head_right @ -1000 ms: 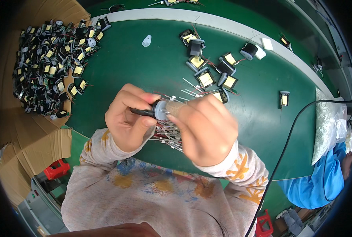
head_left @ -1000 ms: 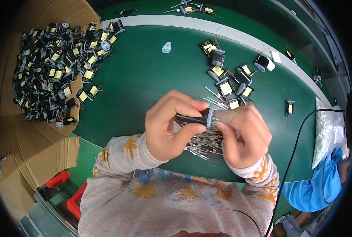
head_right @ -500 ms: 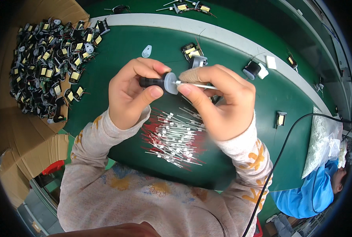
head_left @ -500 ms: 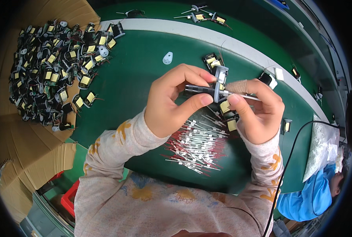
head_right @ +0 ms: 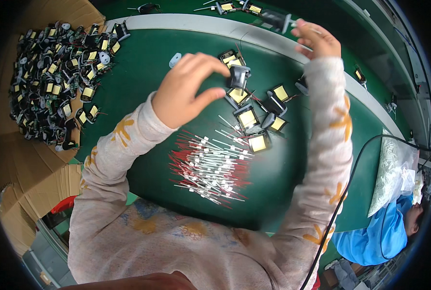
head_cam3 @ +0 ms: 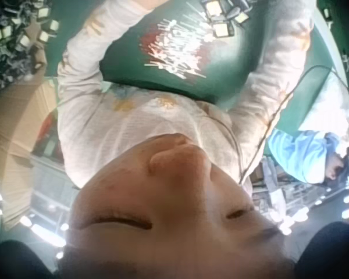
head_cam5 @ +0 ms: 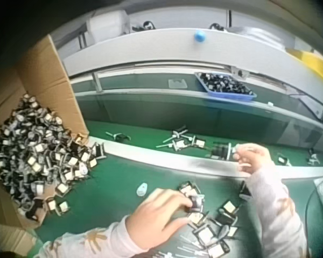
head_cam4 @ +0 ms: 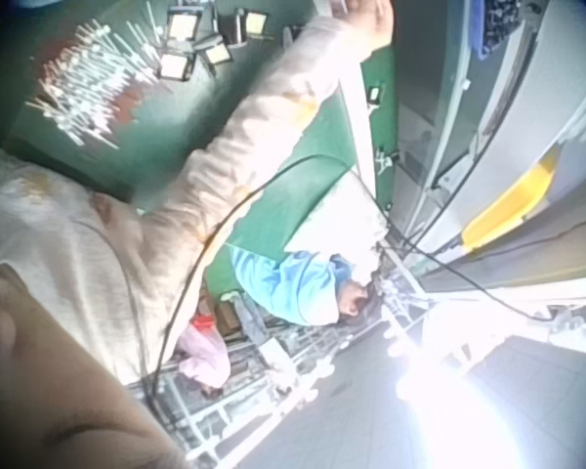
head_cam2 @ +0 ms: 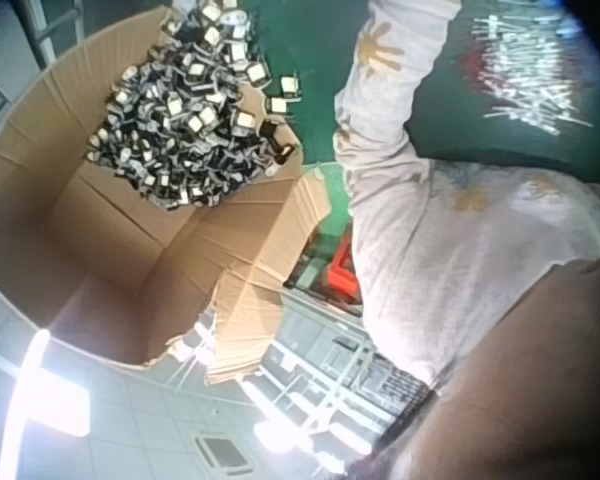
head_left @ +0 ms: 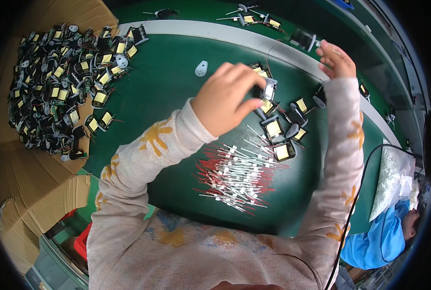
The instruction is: The person picks up a white plastic housing and inserts several thin wires into it by hand before snapping the assembly onto a black electronic component.
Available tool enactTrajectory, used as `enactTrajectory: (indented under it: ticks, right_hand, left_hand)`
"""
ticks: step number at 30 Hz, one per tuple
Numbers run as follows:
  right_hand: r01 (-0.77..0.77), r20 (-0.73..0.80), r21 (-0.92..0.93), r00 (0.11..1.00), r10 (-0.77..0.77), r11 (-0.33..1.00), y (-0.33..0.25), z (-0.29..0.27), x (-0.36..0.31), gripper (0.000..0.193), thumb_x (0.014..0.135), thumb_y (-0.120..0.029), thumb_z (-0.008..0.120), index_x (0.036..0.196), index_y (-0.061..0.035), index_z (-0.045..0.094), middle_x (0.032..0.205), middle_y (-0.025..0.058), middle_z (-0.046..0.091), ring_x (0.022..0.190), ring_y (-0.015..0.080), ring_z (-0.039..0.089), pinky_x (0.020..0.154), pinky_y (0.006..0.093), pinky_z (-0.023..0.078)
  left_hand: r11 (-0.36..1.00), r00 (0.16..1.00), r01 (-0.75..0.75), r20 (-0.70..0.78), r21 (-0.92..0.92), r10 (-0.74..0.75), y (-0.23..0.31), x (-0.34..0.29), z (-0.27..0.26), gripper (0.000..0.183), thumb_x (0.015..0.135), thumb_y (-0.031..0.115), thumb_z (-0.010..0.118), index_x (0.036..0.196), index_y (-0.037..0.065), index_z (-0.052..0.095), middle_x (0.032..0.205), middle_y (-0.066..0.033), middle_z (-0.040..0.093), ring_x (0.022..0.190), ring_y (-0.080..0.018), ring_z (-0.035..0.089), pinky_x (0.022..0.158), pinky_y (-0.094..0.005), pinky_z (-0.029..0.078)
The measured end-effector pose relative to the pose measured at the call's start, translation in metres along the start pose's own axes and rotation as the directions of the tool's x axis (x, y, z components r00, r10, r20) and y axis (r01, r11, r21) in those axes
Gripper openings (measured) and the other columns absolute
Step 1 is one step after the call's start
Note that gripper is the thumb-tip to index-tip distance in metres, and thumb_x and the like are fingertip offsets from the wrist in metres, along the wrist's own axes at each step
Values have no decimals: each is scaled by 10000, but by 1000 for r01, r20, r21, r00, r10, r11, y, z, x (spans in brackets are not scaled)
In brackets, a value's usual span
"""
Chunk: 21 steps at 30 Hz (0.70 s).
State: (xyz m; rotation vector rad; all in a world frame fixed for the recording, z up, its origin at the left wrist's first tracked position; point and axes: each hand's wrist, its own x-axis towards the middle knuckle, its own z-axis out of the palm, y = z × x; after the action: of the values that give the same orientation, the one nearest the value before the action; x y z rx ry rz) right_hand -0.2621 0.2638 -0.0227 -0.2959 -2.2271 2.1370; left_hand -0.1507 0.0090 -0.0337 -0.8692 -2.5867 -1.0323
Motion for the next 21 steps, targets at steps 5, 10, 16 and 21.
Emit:
enactTrajectory:
  ticks: [5, 10, 16, 21]
  right_hand:
    - [-259, -303, 122, 910, 285, 958, 29, -36, 62, 305, 813, -199, 696, 1056, -27, 632, 943, 99, 676, 698, 115, 610, 639, 264, 549]
    - [523, 154, -588, 821, -549, 617, 8, -18, -37, 346, 787, -144, 692, 1115, -70, 613, 978, 104, 660, 686, 148, 586, 600, 245, 491]
    - [688, 630, -569, 717, -299, 450, -5, 20, -200, 282, 709, -15, 603, 983, -76, 631, 763, 67, 623, 725, 252, 576, 617, 326, 488]
    - [725, 659, -634, 689, -303, 269, 19, 30, -202, 334, 692, -16, 558, 1018, -70, 610, 743, 62, 610, 778, 231, 579, 627, 326, 497]
  left_hand:
    - [937, 981, -193, 77, 292, 178, 3, -6, 33, 311, 603, 96, 725, 893, 117, 615, 998, -14, 556, 985, -235, 502, 799, -353, 419]
    - [966, 985, -165, 85, 197, 151, 6, -10, 4, 232, 650, 107, 713, 853, 83, 605, 988, -25, 568, 973, -245, 500, 804, -371, 411]
    - [940, 985, 170, 17, -294, -173, 29, -27, -27, 178, 768, 106, 639, 919, 42, 568, 855, -79, 606, 851, -247, 549, 759, -337, 436]
    - [814, 969, 200, -11, -545, -245, 37, -52, -34, 178, 850, 96, 550, 1005, 8, 551, 903, -67, 584, 828, -152, 537, 756, -273, 420]
